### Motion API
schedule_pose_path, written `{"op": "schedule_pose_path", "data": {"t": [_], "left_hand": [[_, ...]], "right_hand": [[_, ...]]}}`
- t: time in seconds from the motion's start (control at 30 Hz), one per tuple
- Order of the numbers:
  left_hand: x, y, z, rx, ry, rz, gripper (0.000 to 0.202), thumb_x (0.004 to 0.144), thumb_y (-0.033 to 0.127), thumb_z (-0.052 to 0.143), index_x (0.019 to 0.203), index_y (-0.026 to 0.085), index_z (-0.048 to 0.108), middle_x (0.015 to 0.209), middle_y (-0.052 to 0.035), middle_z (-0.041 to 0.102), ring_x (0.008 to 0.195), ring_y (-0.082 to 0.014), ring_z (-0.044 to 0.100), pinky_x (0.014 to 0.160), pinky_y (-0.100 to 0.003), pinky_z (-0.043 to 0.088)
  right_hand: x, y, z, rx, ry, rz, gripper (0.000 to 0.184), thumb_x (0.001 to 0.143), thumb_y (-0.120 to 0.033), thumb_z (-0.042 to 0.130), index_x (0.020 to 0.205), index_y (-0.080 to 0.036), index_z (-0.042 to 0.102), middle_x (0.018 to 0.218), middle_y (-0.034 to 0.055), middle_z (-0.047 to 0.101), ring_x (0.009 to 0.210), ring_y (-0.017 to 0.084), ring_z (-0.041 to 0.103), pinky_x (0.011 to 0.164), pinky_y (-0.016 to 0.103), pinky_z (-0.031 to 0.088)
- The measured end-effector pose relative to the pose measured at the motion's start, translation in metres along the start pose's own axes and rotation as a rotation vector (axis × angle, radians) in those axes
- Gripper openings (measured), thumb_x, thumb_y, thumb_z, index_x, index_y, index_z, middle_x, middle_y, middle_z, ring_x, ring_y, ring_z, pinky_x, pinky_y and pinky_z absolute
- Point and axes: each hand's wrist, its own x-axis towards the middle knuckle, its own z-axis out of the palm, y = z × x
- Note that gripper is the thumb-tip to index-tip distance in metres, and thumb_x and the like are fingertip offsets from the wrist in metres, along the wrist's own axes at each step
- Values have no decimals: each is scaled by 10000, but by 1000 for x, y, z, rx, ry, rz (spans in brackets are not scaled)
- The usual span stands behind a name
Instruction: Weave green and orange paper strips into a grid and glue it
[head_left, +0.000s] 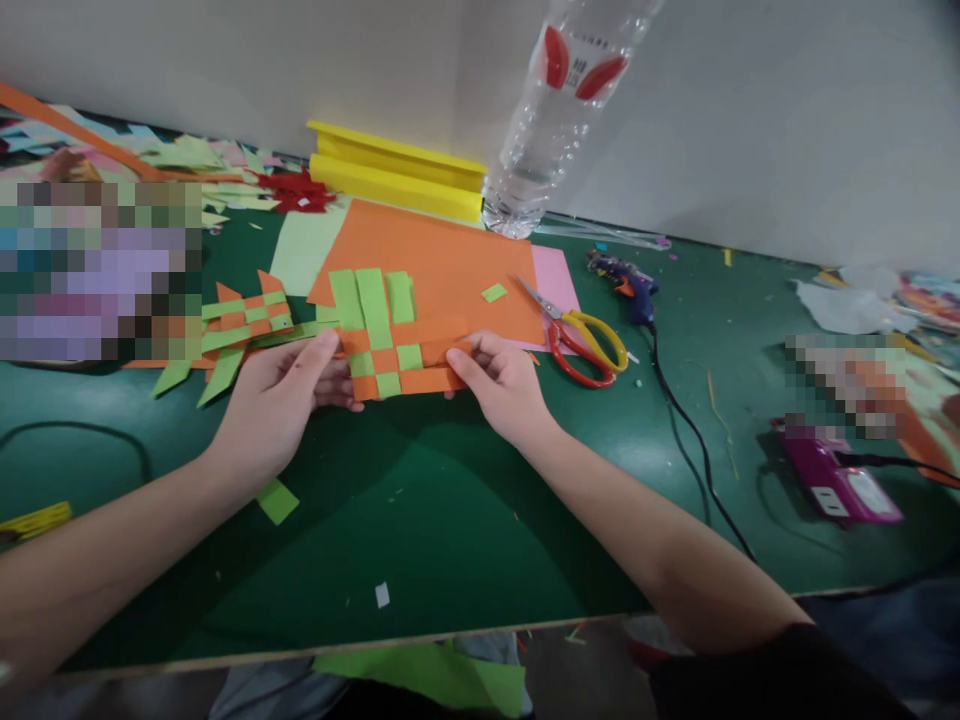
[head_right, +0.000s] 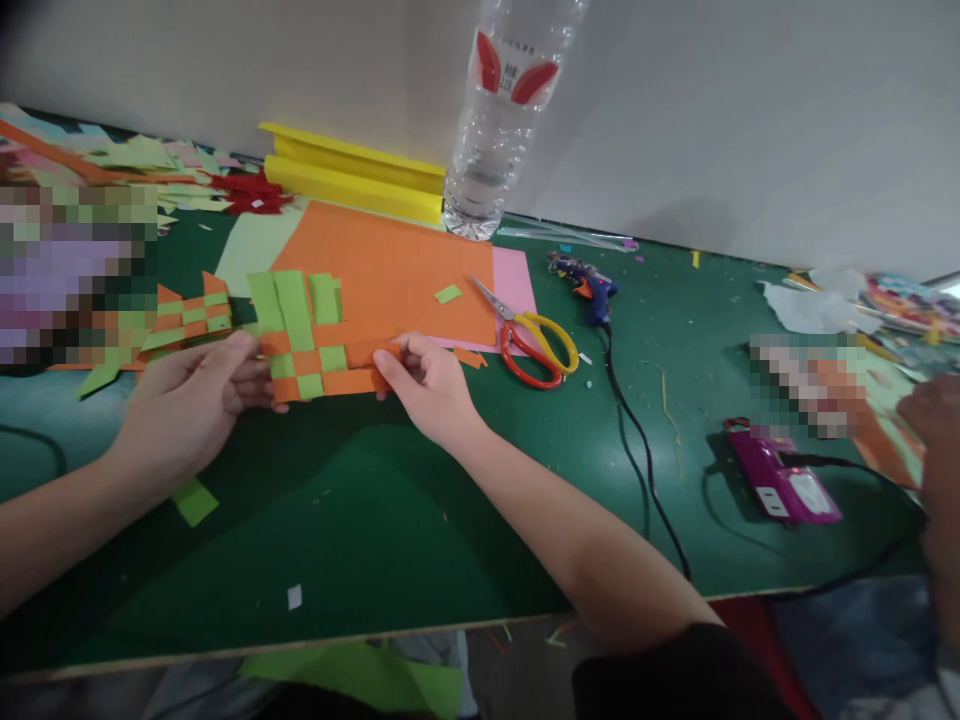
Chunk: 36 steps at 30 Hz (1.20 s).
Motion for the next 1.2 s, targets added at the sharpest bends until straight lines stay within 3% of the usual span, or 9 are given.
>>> {"op": "schedule_pose_path", "data": {"t": [0.2, 0.4, 0.6, 0.93, 1.2], "left_hand": [[-1, 2, 1, 122, -62, 14, 235, 795, 434, 730, 814, 201, 704, 725, -10, 715, 681, -179, 735, 608, -228, 585], [-2, 8, 2, 161, -88, -3, 176, 807, 342, 718, 839, 170, 705, 785, -10, 740, 692, -149, 734, 657, -208, 585], [-1, 6, 3, 208, -50, 25, 213, 792, 385, 724, 817, 175, 712, 732, -37, 745, 632, -171, 723, 647, -261, 599], [-6, 13, 4, 270, -80, 78, 151, 823, 364, 685, 756, 230, 707, 665, -7, 732, 601, -161, 712, 632, -233, 591], [-4, 13, 5, 260, -40, 39, 185, 782, 386, 707, 793, 203, 683, 694, -22, 743, 602, -168, 714, 638, -254, 600]], "right_hand": [[0, -6, 0, -43, 102, -33, 242, 872, -406, 595, 774, -203, 507, 587, -61, 564, 511, 76, 582, 539, 237, 453], [0, -6, -1, -86, 83, -18, 285, 874, -443, 586, 751, -210, 476, 562, -60, 554, 514, 81, 579, 527, 236, 441], [0, -5, -1, -61, 88, -11, 304, 857, -448, 606, 739, -212, 456, 597, -59, 561, 505, 77, 582, 532, 238, 452], [0, -5, -1, -28, 90, -6, 293, 851, -436, 619, 729, -203, 489, 599, -52, 577, 503, 73, 574, 537, 233, 460], [1, -8, 0, -25, 97, 9, 337, 822, -490, 637, 724, -208, 480, 626, -44, 588, 494, 75, 582, 526, 236, 465]]}}
